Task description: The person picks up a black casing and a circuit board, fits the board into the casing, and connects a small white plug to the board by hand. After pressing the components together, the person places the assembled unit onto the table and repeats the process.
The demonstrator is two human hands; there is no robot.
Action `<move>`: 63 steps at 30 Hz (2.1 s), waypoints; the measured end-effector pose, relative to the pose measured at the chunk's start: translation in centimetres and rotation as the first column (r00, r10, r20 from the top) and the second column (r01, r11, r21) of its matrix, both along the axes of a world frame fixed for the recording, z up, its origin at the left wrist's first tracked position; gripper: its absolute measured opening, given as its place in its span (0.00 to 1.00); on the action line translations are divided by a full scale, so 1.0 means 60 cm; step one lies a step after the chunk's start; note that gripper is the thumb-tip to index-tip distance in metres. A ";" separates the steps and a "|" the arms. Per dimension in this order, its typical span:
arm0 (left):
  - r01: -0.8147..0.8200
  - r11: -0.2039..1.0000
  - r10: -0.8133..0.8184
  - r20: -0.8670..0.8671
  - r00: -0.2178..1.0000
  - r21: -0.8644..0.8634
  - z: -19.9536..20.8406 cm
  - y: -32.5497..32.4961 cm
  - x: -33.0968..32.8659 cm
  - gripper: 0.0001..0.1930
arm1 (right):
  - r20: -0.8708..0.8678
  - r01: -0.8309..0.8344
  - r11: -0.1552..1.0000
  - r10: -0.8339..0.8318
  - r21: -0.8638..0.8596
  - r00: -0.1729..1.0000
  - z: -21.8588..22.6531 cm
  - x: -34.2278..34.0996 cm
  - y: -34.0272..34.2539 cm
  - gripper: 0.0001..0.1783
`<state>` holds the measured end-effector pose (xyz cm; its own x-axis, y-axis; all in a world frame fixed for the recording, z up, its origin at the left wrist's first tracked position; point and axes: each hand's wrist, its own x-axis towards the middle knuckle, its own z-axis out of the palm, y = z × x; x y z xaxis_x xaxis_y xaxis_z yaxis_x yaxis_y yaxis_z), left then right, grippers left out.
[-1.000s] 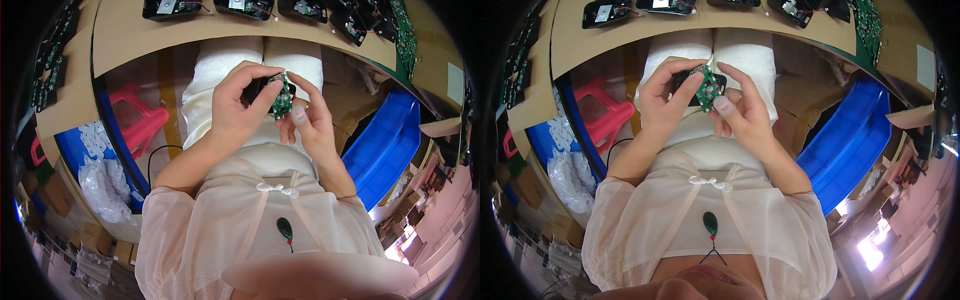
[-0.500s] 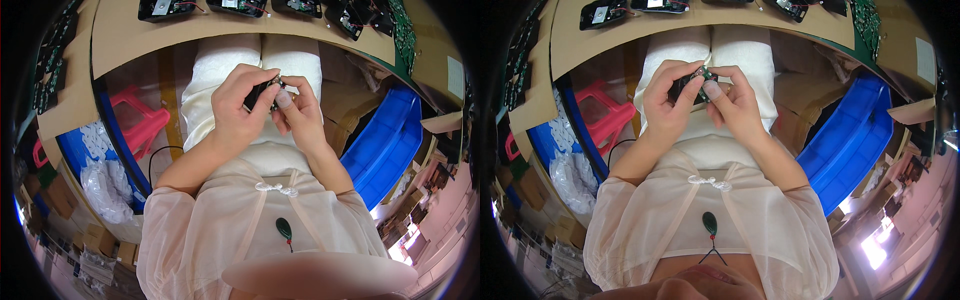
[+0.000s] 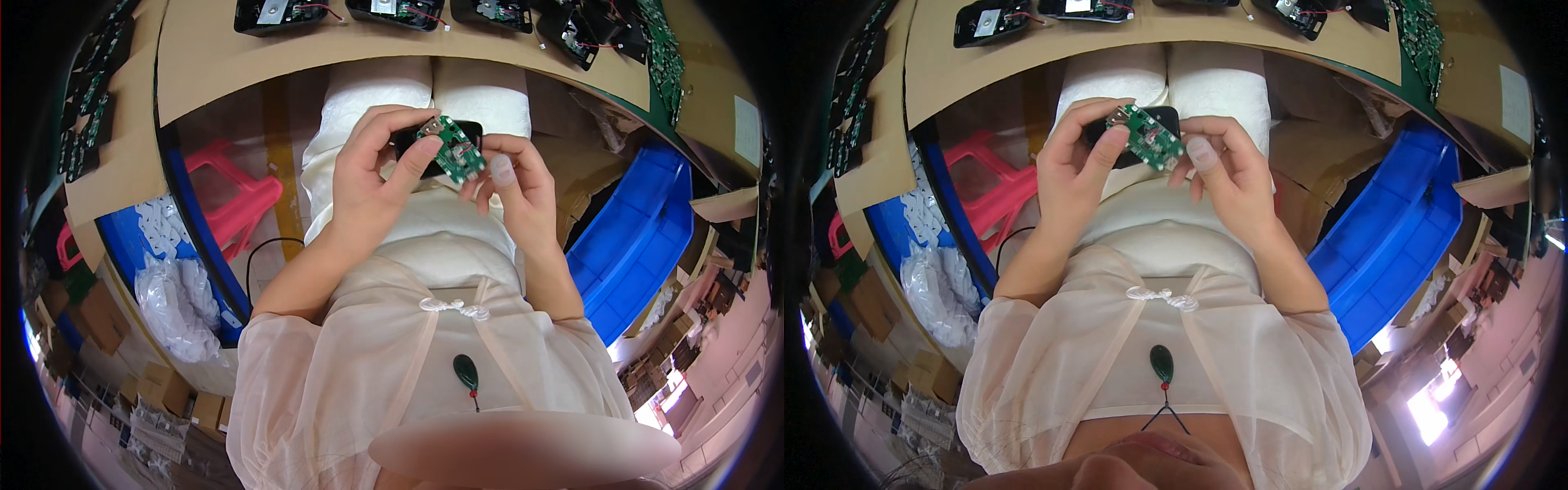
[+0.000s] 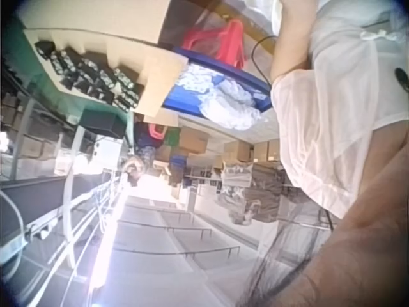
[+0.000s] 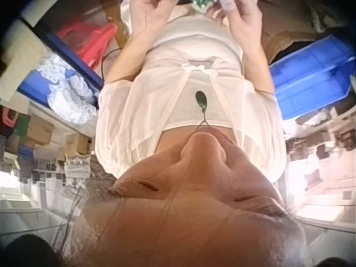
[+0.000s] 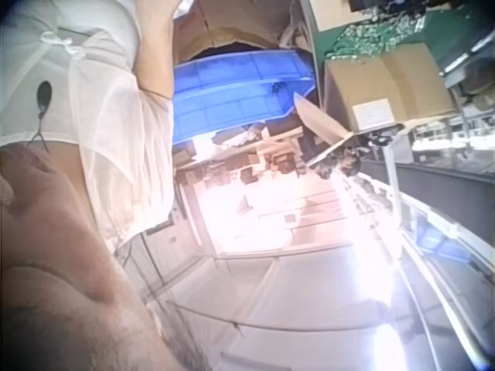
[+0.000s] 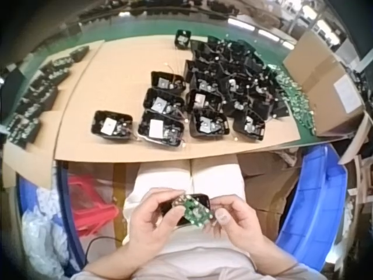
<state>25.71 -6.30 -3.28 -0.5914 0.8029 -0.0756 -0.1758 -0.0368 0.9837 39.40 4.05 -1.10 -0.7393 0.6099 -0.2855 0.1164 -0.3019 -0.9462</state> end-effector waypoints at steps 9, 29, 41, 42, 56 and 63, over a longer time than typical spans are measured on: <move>0.186 0.976 -0.210 -0.276 0.938 -0.113 0.005 -0.014 -0.003 0.19 | 0.012 0.014 0.999 -0.014 0.045 1.000 0.003 0.011 0.012 0.12; 0.197 0.971 -0.152 0.284 0.947 -0.136 -0.013 0.006 0.003 0.12 | 0.044 -0.194 0.419 0.341 0.887 0.939 0.003 0.001 0.005 0.18; 0.172 0.974 -0.085 0.467 0.880 -0.146 0.010 0.000 0.008 0.10 | -0.063 0.019 0.247 0.169 0.969 0.984 -0.012 -0.011 0.019 0.15; 0.172 0.977 -0.096 0.463 0.881 -0.124 0.011 -0.001 0.009 0.10 | -0.063 0.020 0.247 0.168 0.969 0.984 -0.010 -0.013 0.019 0.15; 0.122 0.992 -0.107 0.354 0.929 -0.020 0.003 -0.007 0.021 0.13 | 0.066 -0.114 0.312 0.160 0.943 0.985 -0.009 -0.016 0.017 0.16; 0.115 0.993 -0.098 0.320 0.942 -0.036 0.008 -0.006 0.021 0.12 | 0.067 -0.115 0.180 0.254 0.977 0.965 -0.003 -0.029 0.031 0.14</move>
<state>26.99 -6.67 -2.82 -0.4409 0.8496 -0.2896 -0.4788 0.0504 0.8765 37.68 5.93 -1.30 -0.8508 0.1931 0.4887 -0.0768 0.8744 -0.4791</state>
